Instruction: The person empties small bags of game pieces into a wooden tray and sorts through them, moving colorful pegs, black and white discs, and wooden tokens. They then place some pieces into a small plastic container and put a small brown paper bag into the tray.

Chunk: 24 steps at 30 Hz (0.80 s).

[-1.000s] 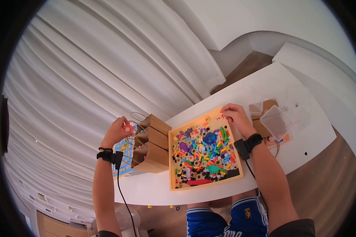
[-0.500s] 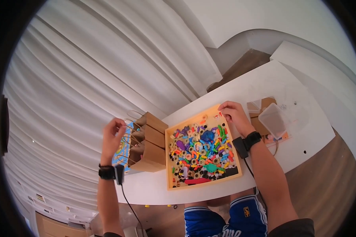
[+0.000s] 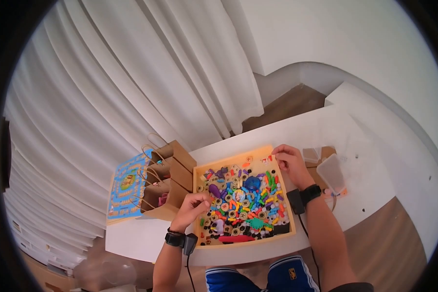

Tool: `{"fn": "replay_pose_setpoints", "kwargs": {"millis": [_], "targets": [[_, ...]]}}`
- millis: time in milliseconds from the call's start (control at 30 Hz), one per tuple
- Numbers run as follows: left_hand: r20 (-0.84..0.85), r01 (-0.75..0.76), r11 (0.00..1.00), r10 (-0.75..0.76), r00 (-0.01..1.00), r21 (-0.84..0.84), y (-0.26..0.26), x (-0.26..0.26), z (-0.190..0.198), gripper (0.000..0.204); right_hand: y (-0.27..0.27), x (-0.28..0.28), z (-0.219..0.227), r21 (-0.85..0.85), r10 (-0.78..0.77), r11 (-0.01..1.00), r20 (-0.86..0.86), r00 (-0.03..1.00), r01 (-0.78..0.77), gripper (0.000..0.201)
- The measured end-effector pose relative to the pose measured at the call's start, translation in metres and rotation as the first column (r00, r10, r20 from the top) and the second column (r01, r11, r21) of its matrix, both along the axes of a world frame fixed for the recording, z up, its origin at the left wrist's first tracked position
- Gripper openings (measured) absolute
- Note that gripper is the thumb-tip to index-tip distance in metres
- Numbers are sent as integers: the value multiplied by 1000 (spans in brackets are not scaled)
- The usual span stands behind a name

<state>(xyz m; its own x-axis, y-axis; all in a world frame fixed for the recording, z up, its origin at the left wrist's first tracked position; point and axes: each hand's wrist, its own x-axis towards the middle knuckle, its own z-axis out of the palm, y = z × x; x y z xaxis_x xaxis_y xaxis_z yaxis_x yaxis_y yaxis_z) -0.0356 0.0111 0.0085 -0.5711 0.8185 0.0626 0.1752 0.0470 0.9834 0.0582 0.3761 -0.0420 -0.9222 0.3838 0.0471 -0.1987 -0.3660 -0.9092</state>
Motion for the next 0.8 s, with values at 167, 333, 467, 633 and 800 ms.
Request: {"fn": "replay_pose_setpoints", "kwargs": {"millis": [167, 333, 467, 633, 800], "targets": [[137, 95, 991, -107, 985, 91, -10, -9, -14, 36, -2, 1, 5, 9, 1, 1000, 45, 999, -1, 9], [123, 209, 969, -225, 967, 128, -17, -15, -18, 22, -4, 6, 4, 52, 28, 998, 55, 998, -31, 11], [143, 220, 966, -239, 960, 137, -18, -10, -7, 23, -4, 9, 18, 256, -23, 967, 75, 997, 3, 12], [38, 247, 945, -260, 965, 216, -15, -13, -23, 27, -54, 5, 79, 845, 13, 523, 124, 992, -112, 14], [52, 244, 933, -267, 962, 263, -17, -15, -22, 27, -150, -30, 92, 928, 278, 95, 323, 905, -361, 29]]}}
